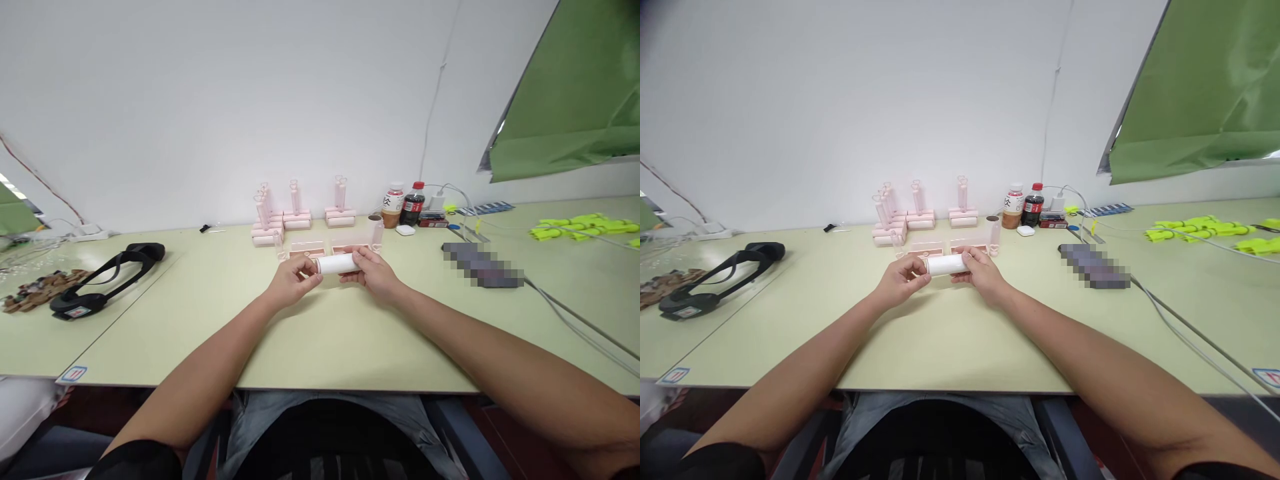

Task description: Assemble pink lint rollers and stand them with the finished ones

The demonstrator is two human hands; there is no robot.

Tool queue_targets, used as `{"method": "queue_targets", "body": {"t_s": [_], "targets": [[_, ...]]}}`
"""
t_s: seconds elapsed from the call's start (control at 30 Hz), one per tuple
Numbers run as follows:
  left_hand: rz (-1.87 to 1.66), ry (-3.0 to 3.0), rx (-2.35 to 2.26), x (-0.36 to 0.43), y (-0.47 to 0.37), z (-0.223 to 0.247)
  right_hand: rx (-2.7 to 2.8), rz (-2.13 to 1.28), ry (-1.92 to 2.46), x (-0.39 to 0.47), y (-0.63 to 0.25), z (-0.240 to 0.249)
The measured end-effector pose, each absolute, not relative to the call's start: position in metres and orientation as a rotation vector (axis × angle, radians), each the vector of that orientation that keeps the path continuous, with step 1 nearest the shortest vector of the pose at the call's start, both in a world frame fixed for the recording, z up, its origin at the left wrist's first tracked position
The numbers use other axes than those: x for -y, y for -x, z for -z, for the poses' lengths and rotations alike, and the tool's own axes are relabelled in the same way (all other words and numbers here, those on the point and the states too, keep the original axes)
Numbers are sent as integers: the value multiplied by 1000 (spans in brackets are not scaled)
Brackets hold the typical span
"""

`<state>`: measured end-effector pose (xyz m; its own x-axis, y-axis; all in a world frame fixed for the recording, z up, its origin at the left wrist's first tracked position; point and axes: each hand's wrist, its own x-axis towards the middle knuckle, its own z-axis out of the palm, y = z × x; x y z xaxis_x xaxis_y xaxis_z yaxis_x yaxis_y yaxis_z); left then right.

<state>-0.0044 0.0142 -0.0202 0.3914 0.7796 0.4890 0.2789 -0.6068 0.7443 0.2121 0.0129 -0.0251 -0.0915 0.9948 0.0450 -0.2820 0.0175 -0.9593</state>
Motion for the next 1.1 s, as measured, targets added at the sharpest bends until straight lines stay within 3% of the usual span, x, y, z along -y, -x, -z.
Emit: {"method": "queue_targets", "body": {"t_s": [0.3,0.43,0.53,0.63,0.87,1.1], "targets": [[-1426,-1895,-1105,-6,-6,27,953,-1303,943,-15,-212,25],[-1142,-2149,-923,0,-13,31,924,-1274,950,-17,-214,25],[-1116,-2217,-909,-3,-12,33,900,-1271,968,-17,-215,24],[-1085,-2266,-1194,-12,-6,31,904,-1284,963,-15,-213,22],[-298,-2273,-1919,-25,15,26,914,-1271,981,-16,-214,22],[-264,-2312,-1969,-37,18,28,942,-1260,973,-18,-214,25]]}}
